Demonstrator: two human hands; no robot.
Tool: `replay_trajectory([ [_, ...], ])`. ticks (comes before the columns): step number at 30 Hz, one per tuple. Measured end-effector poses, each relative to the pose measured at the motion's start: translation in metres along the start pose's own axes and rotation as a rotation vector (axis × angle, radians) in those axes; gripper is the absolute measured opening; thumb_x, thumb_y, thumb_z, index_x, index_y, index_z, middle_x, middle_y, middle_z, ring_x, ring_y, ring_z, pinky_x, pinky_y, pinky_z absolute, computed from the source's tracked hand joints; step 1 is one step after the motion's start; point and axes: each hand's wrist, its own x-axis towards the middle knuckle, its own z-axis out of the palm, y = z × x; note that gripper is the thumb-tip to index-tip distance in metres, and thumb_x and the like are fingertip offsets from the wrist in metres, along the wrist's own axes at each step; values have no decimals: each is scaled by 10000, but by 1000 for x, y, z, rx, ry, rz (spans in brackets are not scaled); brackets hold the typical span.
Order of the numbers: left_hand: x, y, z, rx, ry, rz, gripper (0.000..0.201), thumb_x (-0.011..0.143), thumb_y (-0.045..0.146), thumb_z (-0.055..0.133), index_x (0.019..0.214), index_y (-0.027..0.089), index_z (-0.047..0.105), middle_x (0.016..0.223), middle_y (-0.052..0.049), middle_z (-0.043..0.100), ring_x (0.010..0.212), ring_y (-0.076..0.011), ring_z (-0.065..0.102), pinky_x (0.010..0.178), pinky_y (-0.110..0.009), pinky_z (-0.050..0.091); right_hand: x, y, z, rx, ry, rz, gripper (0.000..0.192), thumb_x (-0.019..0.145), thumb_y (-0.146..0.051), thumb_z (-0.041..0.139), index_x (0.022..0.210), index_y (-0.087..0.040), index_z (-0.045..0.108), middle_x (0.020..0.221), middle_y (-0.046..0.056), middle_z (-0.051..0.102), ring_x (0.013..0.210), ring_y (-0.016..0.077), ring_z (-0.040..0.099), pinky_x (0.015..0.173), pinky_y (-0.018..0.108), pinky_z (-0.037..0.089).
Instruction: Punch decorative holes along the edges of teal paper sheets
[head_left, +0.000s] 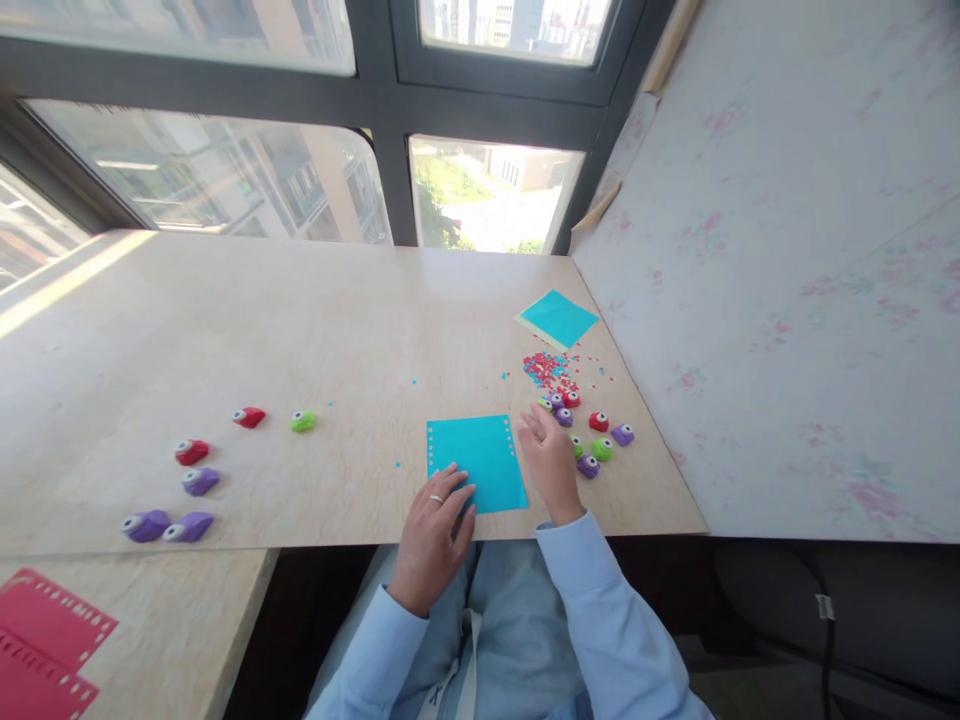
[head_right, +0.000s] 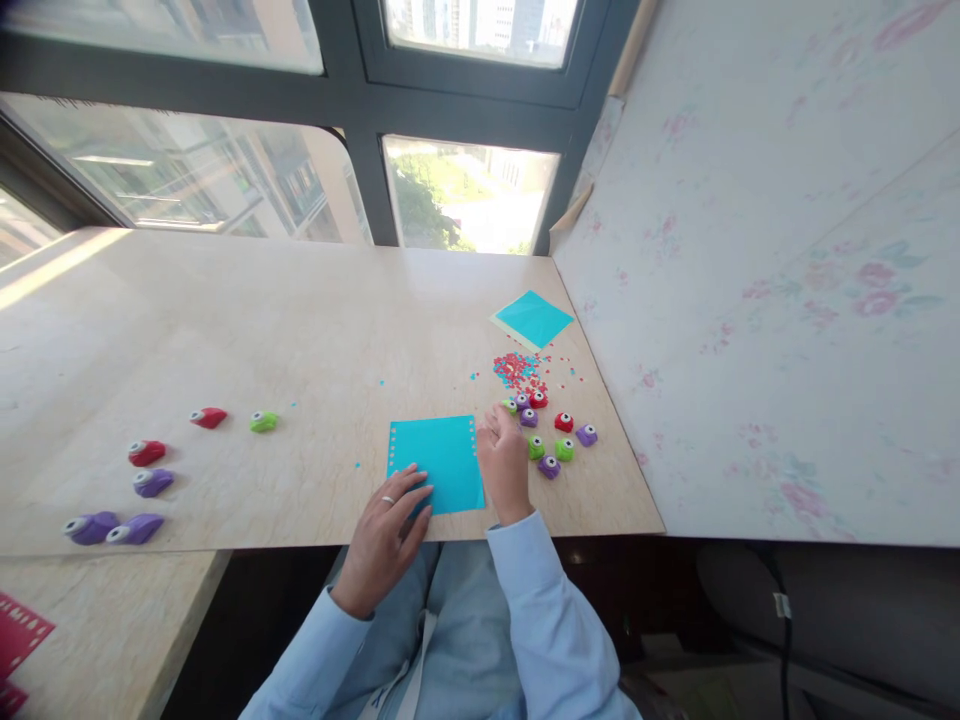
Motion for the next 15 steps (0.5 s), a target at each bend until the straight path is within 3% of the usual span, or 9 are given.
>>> replay_trajectory([
  [2,0,-1,0,3,10,12,225,896,184,531,1088,210,646,1223,-103,648,1246,-272,546,1036,-505,475,-2,-4,-3,0,8,-16,477,798,-359,641,1233,-164,626,1104,132,722,1066,285,664,927,424,521],
  [5,-1,-2,1,2,37,36,214,890,173,543,1070,207,652,1216,-104,652,1231,-277,557,1028,-515,480,-11,-7,-5,-36,-103,-37,437,826,-399,619,1188,-155,648,995,117,751,929,270,707,850,413,557],
  [10,-1,-1,-1,-102,84,58,237,887,127,544,1085,212,644,1140,-96,679,1207,-263,575,999,-487,508,-31,3,-3,23,-205,-34,398,847,-440,601,1125,-160,656,976,112,750,912,257,709,794,380,582],
  [15,0,-10,-20,-209,281,24,235,877,72,539,1010,221,663,1057,-76,682,1175,-219,581,957,-409,530,-41,21,-8,79,-160,-18,330,841,-455,609,991,-170,683,906,89,740,882,245,714,797,383,592],
])
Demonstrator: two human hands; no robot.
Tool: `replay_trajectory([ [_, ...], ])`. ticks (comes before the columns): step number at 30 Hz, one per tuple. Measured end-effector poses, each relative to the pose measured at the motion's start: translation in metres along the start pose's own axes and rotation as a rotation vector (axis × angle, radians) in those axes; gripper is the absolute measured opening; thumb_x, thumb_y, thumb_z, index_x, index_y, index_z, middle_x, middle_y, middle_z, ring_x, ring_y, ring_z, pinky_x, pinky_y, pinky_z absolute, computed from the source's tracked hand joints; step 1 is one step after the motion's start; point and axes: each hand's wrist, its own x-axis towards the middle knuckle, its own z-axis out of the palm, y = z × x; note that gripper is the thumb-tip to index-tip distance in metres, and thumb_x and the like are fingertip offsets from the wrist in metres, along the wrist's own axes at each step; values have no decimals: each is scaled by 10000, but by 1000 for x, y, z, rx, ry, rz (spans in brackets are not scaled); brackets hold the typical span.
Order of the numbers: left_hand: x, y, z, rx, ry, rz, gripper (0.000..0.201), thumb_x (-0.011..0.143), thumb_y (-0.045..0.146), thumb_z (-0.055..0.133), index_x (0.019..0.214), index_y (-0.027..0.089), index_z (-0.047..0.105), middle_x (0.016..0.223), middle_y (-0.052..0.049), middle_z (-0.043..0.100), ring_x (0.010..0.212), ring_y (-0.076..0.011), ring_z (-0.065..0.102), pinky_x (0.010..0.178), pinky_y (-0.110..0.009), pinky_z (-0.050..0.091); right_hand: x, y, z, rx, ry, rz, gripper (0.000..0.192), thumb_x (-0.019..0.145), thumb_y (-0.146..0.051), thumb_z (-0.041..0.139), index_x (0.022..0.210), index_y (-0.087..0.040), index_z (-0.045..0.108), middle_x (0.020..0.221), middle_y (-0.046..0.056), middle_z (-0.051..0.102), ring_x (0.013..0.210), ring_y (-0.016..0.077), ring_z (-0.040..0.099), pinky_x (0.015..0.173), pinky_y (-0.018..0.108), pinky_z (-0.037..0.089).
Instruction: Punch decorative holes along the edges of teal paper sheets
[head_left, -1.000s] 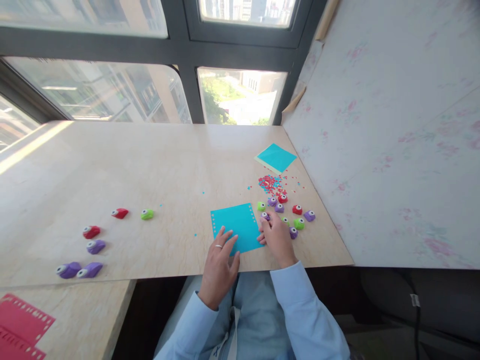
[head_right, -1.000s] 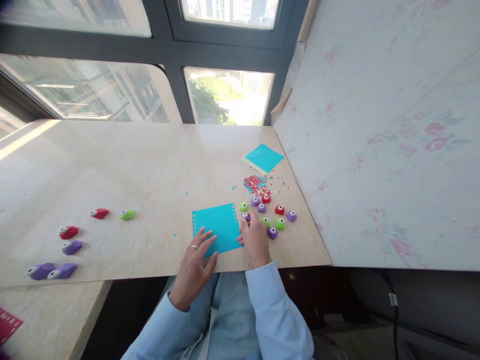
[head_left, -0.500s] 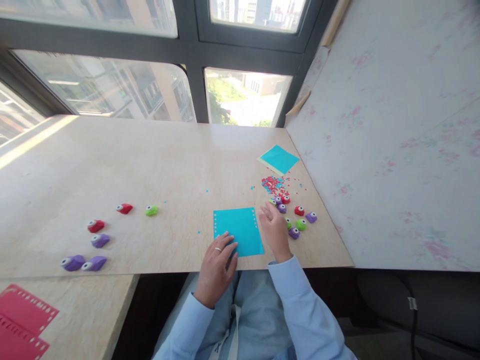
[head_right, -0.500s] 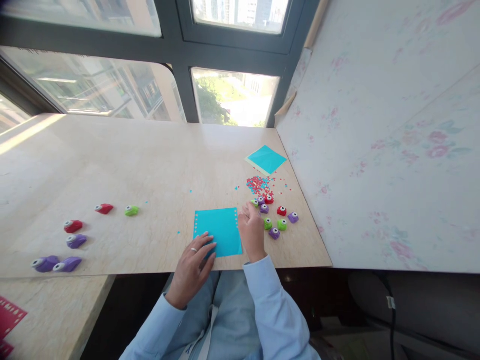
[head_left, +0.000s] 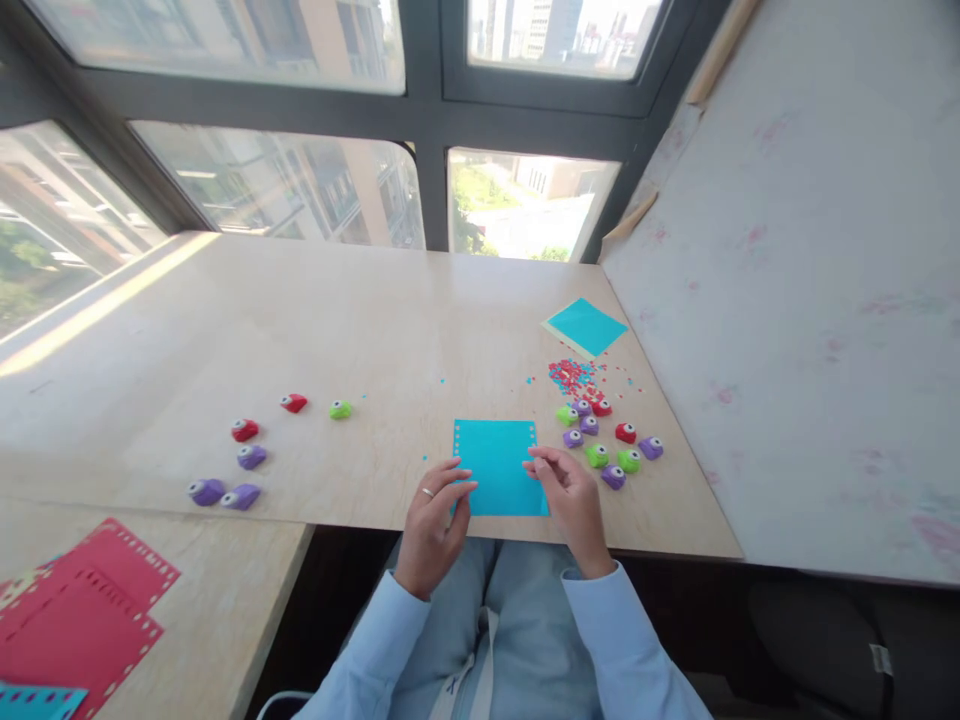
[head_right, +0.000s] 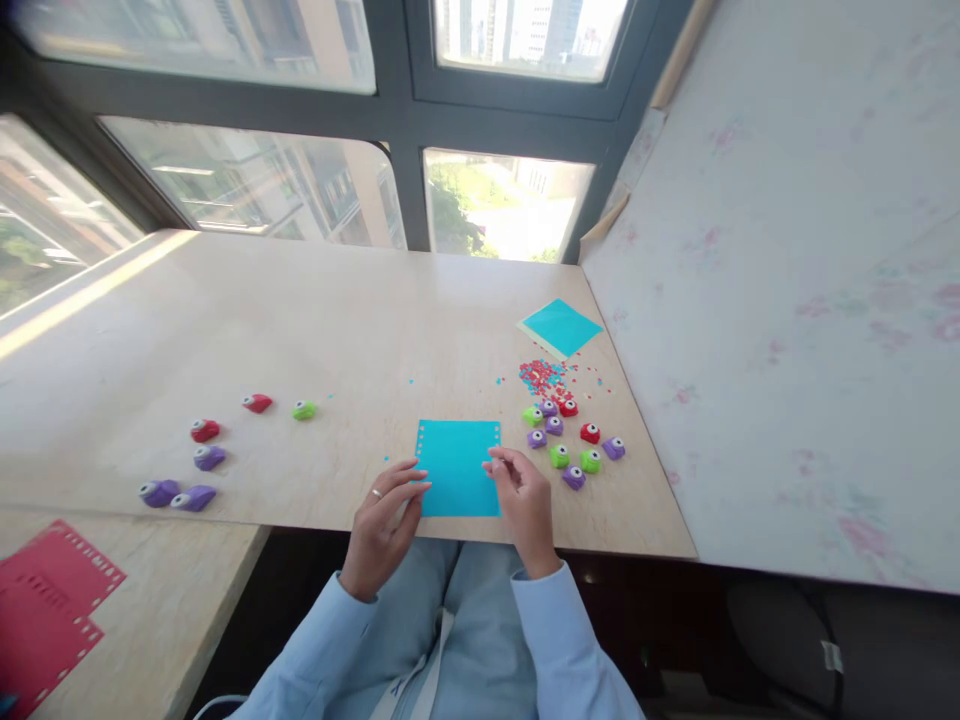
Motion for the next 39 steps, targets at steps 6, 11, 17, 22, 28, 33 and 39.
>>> replay_trajectory([
  [6,22,-44,-55,264,220,-162,149,876,179,556,967,191,674,1031,-89,685,1008,-213,634,919,-421,524,-3,11,-12,-26,70,9,341,810,-480,637,936,-170,697,834,84,736,766,230,714,729,372,605],
  [11,46,-94,-102,507,266,-296,280,807,187,551,1069,155,643,1117,-129,674,1093,-269,601,957,-456,490,-5,17,-15,-122,22,-33,356,809,-490,634,967,-178,702,827,89,743,748,239,717,733,376,599],
  [17,60,-137,-121,581,79,-417,369,769,224,565,1116,132,646,1141,-151,682,1099,-310,594,994,-463,449,-5,21,-17,-188,3,-73,343,831,-482,613,975,-184,699,839,88,745,739,236,717,722,369,595],
  [22,57,-138,-116,523,51,-381,306,795,269,555,1048,147,676,1001,-121,714,974,-276,628,929,-420,477,-6,23,-17,-171,4,-84,329,841,-463,616,987,-179,697,846,87,741,751,229,712,736,367,591],
  [28,48,-131,-105,545,120,-346,302,816,292,534,1051,154,665,1026,-123,705,972,-277,615,923,-427,471,-14,-9,-6,-151,-17,-201,258,882,-398,590,1010,-201,696,898,65,724,790,197,694,703,311,574],
  [33,48,-130,-104,552,125,-364,301,801,288,535,1039,157,665,1036,-124,705,983,-283,613,929,-434,470,-5,-46,44,-376,-346,-423,199,913,-309,569,1041,-213,689,932,52,679,743,154,636,688,285,526],
  [39,48,-130,-105,528,127,-355,289,795,272,525,1029,171,662,1039,-122,707,975,-279,620,929,-431,471,19,-47,110,-741,-572,-435,97,891,-177,597,917,-184,690,933,61,648,815,167,630,756,288,482],
])
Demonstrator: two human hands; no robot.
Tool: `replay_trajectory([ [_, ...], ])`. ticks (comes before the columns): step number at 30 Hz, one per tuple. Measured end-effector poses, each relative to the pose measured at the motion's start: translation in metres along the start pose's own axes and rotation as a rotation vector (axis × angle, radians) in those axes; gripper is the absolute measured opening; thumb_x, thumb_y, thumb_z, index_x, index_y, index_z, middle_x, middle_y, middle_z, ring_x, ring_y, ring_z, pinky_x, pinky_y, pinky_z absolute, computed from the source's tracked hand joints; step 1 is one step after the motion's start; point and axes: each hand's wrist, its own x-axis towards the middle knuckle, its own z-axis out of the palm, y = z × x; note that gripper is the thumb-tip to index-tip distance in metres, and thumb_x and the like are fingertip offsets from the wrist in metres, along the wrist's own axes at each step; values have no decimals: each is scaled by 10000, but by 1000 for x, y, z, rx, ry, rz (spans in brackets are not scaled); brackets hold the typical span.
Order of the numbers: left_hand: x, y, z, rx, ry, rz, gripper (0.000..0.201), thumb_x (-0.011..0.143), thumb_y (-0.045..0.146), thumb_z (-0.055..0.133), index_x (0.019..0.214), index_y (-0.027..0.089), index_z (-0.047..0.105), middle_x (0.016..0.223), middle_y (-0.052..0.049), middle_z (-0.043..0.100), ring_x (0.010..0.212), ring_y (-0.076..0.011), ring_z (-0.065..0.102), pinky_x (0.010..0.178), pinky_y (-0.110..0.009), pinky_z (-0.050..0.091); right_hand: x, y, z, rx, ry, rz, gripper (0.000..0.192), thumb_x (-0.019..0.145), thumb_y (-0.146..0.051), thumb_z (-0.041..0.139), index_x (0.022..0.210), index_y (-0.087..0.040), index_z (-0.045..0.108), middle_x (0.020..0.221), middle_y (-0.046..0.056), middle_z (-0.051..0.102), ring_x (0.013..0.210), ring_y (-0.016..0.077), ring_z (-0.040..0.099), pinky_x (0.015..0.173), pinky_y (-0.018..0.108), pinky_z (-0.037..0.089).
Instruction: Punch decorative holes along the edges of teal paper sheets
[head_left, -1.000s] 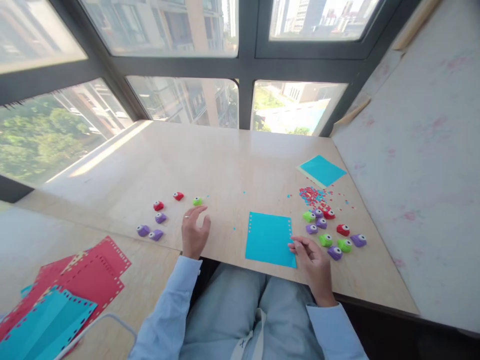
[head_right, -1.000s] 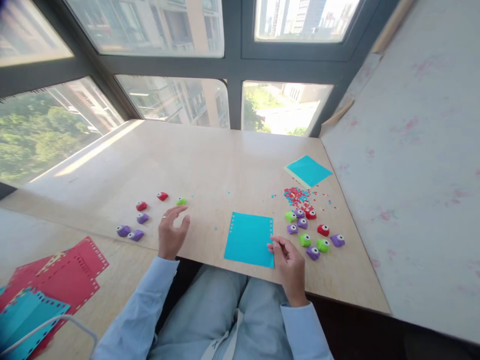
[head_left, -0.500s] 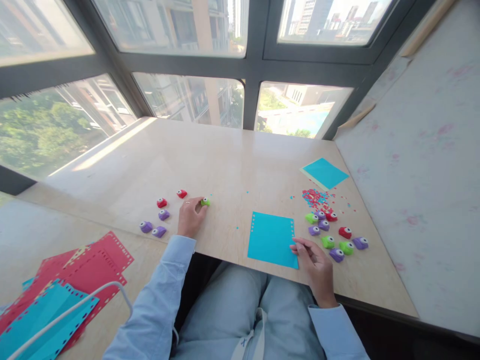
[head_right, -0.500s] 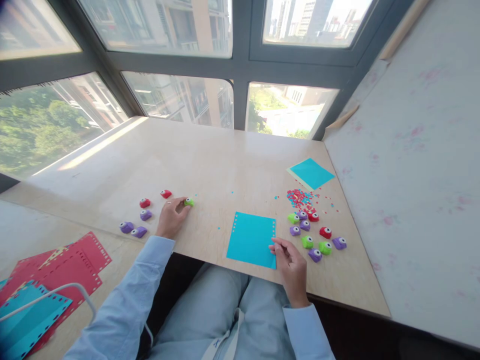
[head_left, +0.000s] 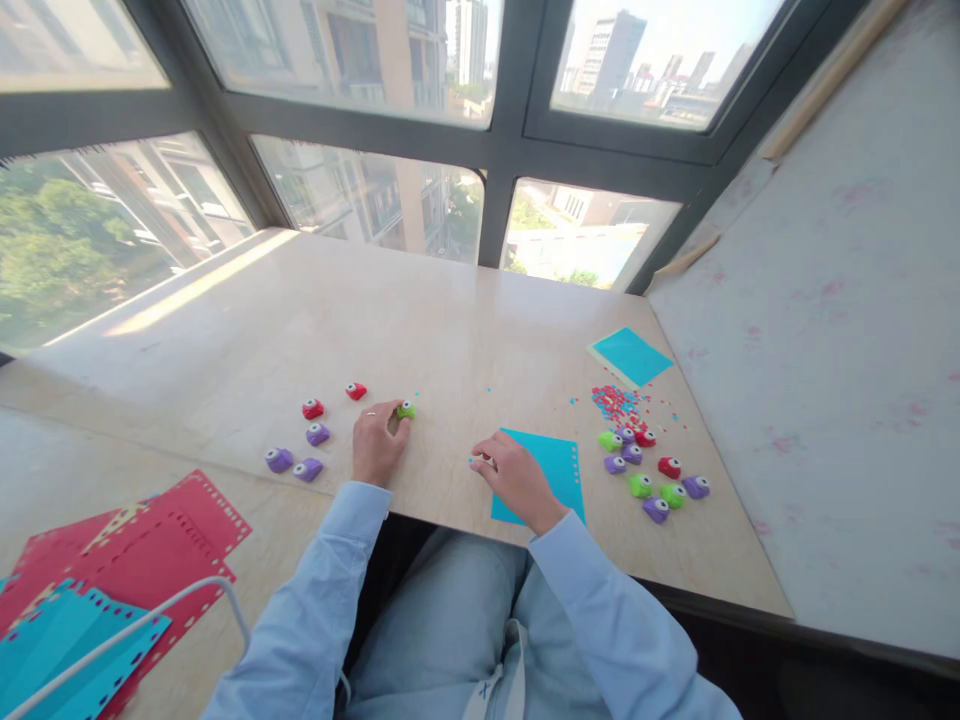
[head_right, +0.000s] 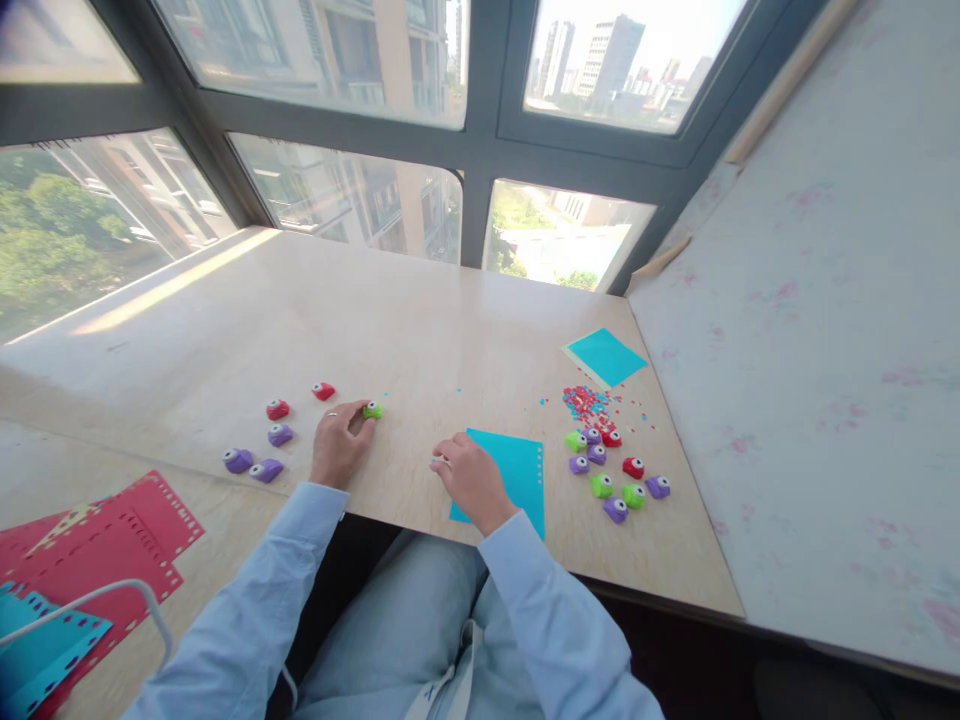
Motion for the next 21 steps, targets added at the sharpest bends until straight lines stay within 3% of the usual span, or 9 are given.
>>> replay_trajectory([
  [4,-1,0,0,-28,3,-4,283,793,260,527,1026,177,663,1032,-119,706,971,-280,622,920,-435,474,14,4,13,-148,-87,-24,151,908,-139,553,850,-191,683,903,59,637,835,171,620,747,279,458],
  [9,0,0,0,-41,2,-20,285,779,238,545,1028,176,670,1013,-107,711,956,-276,619,914,-429,473,16,7,18,-245,-105,-30,186,903,-100,527,808,-194,657,867,53,622,795,170,600,691,269,429],
  [14,-1,0,0,-45,10,-21,279,777,232,548,1019,176,674,1002,-107,714,953,-280,621,898,-429,473,16,7,20,-314,-144,-84,192,870,-35,484,829,-179,603,902,80,614,869,195,574,732,284,424],
  [17,-1,0,0,-53,17,-11,276,778,230,549,1017,174,673,998,-107,715,950,-279,622,901,-427,472,14,10,16,-197,-90,-80,188,853,-33,447,808,-180,556,890,77,604,851,186,561,747,287,426],
  [21,-1,-1,1,-48,18,-13,272,780,239,545,1015,181,671,991,-106,715,952,-280,624,904,-430,470,14,20,-8,91,97,34,138,845,-132,432,749,-205,498,777,36,598,745,165,557,692,283,427],
])
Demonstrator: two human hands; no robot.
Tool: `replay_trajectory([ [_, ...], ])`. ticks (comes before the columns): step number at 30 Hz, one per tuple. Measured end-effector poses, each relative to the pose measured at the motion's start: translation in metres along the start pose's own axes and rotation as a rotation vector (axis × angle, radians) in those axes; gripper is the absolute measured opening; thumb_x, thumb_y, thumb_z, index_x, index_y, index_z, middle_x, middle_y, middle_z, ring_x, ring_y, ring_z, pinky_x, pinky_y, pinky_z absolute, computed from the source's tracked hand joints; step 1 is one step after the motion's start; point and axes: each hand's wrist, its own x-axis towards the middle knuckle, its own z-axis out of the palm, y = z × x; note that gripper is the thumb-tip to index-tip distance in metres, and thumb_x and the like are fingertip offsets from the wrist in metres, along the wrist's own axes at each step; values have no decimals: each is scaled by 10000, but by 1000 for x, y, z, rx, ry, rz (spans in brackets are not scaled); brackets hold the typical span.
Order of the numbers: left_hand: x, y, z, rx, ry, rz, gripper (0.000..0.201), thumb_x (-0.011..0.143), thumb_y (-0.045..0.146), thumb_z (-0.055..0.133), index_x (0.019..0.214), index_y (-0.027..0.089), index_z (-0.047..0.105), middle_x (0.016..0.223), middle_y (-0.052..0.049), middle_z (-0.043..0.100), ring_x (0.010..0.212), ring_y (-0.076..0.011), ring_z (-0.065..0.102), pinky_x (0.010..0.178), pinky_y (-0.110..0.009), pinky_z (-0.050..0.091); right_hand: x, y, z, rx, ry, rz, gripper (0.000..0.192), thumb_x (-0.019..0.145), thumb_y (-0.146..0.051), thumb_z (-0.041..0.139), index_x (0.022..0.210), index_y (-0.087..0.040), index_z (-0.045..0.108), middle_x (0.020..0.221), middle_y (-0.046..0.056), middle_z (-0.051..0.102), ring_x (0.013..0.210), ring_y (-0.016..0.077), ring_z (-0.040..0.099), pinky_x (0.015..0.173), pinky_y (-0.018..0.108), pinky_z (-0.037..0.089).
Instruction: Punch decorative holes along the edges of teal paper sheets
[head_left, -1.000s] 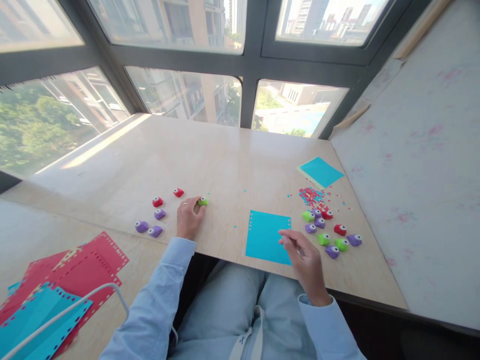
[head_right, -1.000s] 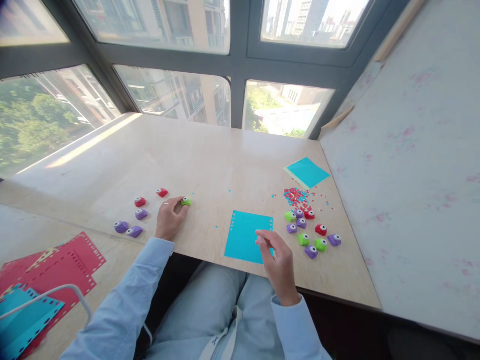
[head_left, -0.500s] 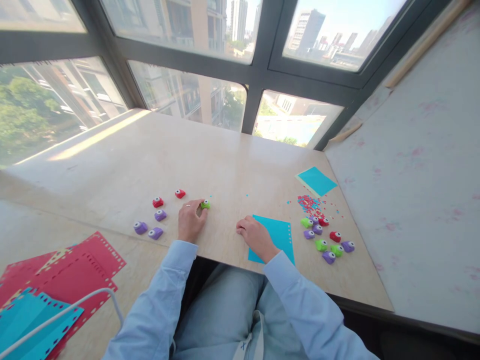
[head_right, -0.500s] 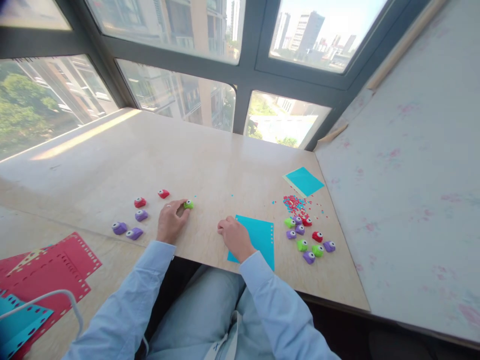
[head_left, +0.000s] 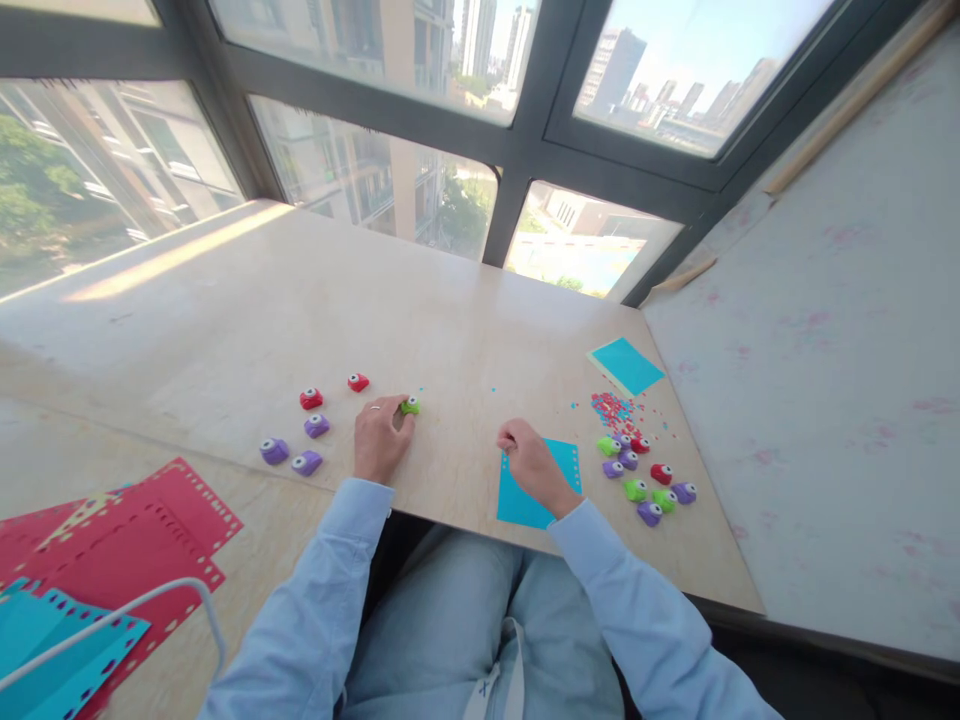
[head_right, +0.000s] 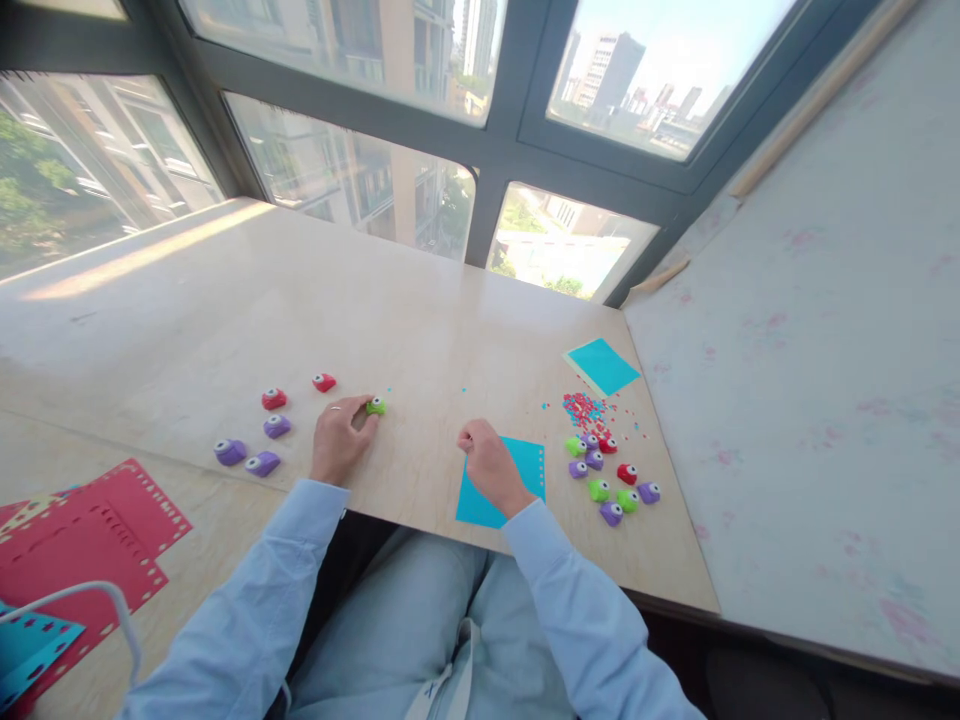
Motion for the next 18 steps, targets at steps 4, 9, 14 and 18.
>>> replay_trajectory([
  [4,1,-1,0,10,-3,2,272,790,262,531,1011,183,670,991,-109,716,948,-284,626,894,-430,475,11,17,-39,344,109,180,144,832,-321,485,737,-213,491,626,-2,604,557,138,532,545,258,406],
  [9,2,-1,1,15,15,16,269,801,286,509,996,192,670,991,-110,720,949,-289,634,896,-435,474,22,57,-89,410,352,344,266,669,-375,636,813,-170,547,668,26,637,524,126,567,504,248,432],
  [14,2,-2,1,21,20,28,288,792,295,504,996,184,674,979,-118,720,939,-297,635,884,-439,478,12,80,-117,273,554,387,692,542,-282,703,1202,-158,534,1271,180,590,808,188,693,652,299,536],
  [18,3,-2,2,27,21,31,301,785,297,504,996,171,677,986,-132,719,930,-301,637,878,-442,480,-2,74,-117,305,464,386,605,658,-351,675,1207,-122,564,1006,138,717,746,207,707,623,310,544],
])
